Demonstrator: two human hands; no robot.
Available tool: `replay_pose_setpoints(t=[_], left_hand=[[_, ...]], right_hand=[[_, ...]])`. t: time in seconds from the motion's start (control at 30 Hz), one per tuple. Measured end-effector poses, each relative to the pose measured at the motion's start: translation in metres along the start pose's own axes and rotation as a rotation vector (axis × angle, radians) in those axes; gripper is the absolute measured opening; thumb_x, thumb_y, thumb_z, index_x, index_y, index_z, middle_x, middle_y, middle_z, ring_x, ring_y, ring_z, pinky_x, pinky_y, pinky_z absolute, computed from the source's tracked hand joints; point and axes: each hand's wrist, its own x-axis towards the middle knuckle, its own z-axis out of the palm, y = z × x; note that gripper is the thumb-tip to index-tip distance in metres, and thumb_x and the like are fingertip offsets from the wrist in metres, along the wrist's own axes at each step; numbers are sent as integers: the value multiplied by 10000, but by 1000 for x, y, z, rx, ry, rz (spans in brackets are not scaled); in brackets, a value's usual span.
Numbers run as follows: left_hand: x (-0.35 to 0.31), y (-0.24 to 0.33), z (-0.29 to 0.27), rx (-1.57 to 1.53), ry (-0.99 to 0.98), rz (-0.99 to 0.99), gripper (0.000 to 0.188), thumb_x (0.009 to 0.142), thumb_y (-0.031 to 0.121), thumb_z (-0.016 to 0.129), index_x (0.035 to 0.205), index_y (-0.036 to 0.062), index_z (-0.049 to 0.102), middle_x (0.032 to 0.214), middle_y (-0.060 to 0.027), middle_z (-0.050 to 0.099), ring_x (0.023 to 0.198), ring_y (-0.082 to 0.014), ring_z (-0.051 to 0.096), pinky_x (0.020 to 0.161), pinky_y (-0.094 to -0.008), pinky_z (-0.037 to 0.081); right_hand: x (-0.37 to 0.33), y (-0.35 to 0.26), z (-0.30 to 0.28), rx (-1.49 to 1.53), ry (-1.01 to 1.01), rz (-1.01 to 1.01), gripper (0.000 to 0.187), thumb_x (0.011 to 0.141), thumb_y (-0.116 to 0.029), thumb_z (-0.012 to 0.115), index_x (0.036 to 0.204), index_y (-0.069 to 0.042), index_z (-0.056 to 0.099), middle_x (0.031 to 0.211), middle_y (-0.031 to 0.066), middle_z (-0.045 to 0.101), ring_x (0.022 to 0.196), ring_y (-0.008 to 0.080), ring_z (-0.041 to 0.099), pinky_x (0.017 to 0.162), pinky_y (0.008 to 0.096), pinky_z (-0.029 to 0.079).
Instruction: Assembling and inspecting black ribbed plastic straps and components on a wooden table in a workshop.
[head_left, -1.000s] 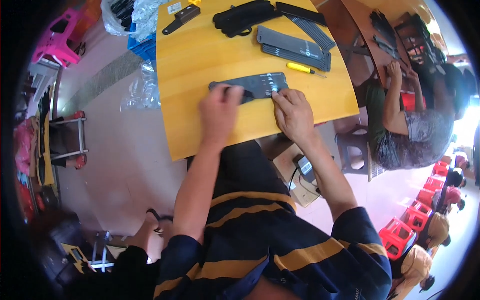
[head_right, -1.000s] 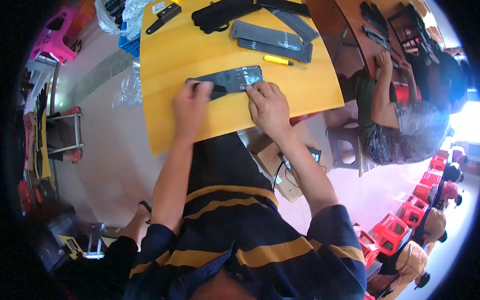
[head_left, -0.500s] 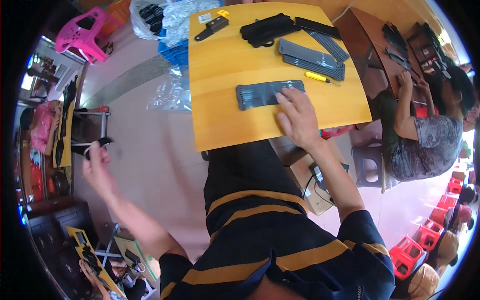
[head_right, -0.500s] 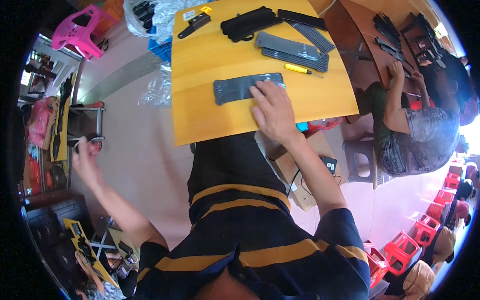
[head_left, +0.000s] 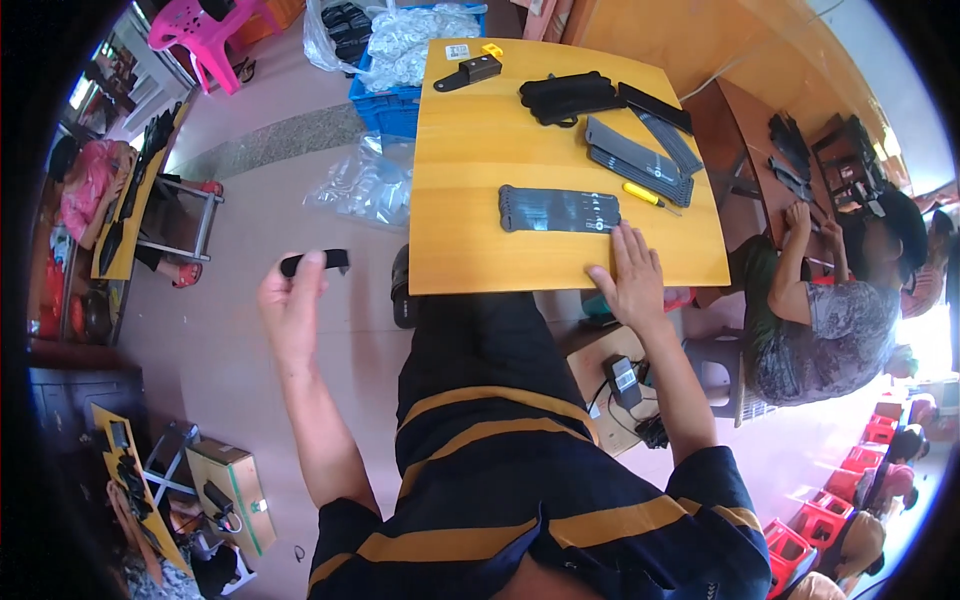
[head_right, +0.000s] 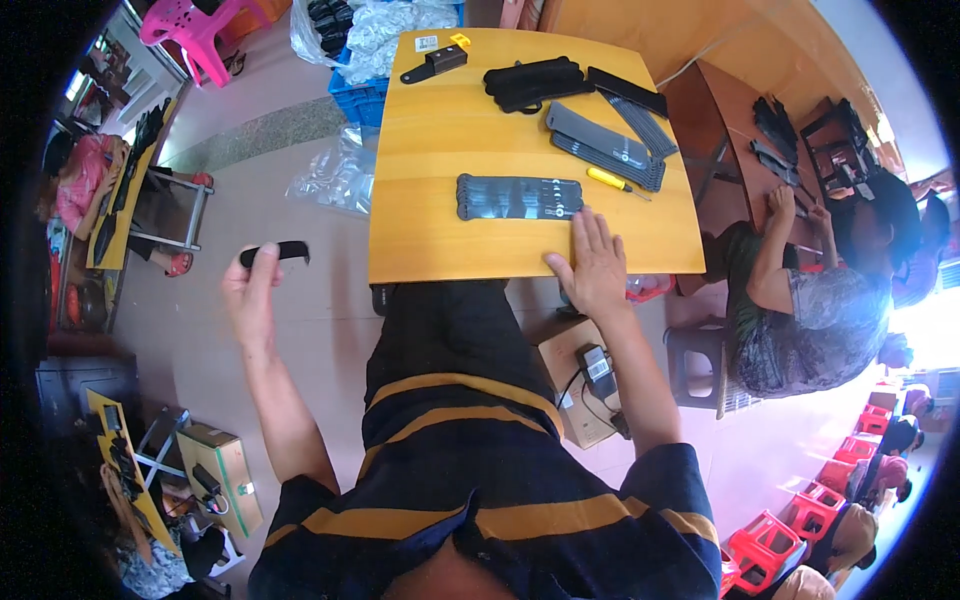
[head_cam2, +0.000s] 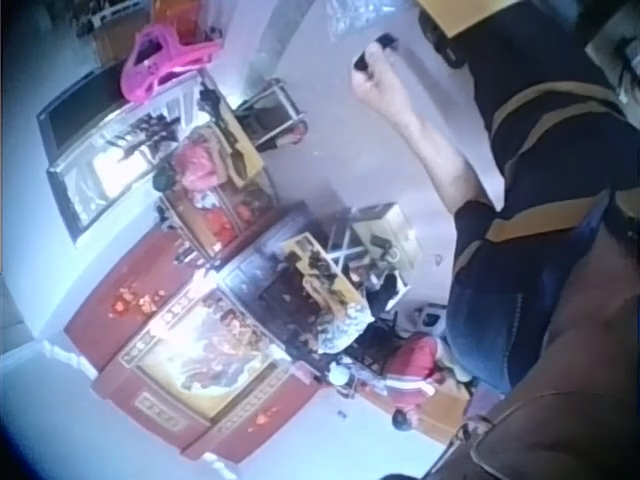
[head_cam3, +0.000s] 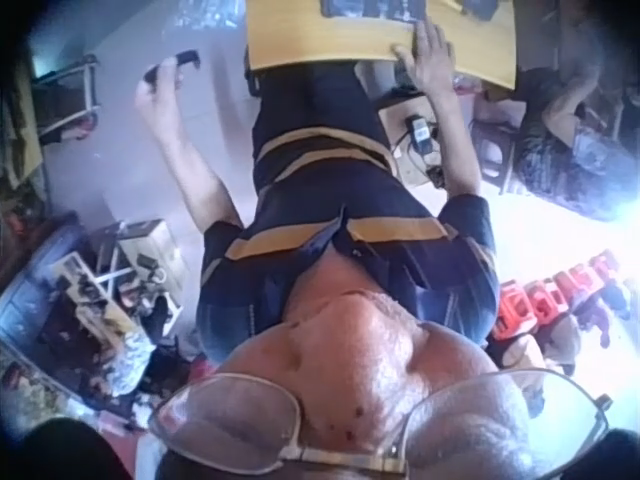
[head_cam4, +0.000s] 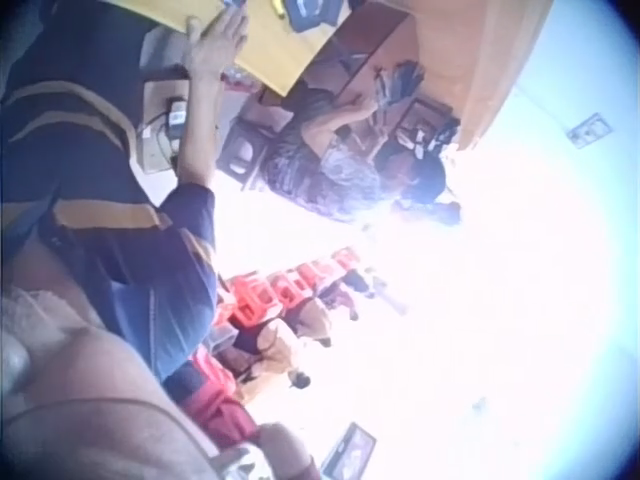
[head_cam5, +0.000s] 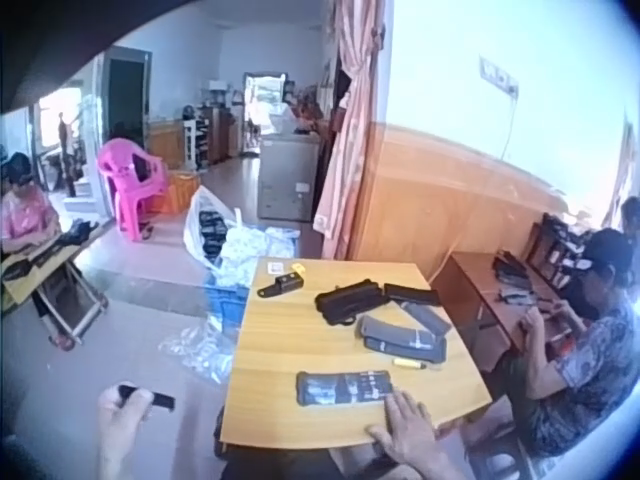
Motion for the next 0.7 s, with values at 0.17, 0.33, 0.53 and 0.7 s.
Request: replay_pose_setpoints(t=[0.17, 0.33, 0.53, 0.7], left_hand=[[-25, 13, 59, 84, -210, 97, 174, 978, 136, 723, 881, -8, 704, 690, 70, 579, 636, -11, 480, 555, -230, 410], [-58, 19, 107, 295, -302, 361, 178, 888, 168, 765, 825, 24, 682, 708, -152, 659, 636, -329, 656, 582, -395, 510], [-67, 21, 118, 377, -320, 447, 171, 881, 157, 772, 798, 53, 666, 666, -103, 629, 599, -289, 623, 561, -388, 486], [-64, 23, 111, 342, -296, 417, 128, 870, 114, 779, 819, 50, 681, 664, -93, 629, 588, -276, 611, 547, -377, 470]], right_hand=[[-10, -12, -6, 144, 236, 76, 770, 991, -428, 640, 1553, 38, 395, 1603, 274, 396, 1475, 431, 397, 1200, 550, 329], [-12, -79, -35, 593, 268, -184, 426, 924, -153, 725, 1318, -15, 643, 1308, 216, 677, 1239, 397, 634, 1075, 453, 498], [-2, -102, -29, 640, 254, -227, 339, 914, -129, 727, 1231, -12, 693, 1216, 202, 723, 1164, 388, 676, 1011, 440, 540], [-4, -108, -25, 689, 216, -212, 317, 911, -117, 729, 1211, -18, 705, 1205, 195, 725, 1146, 383, 680, 983, 442, 548]])
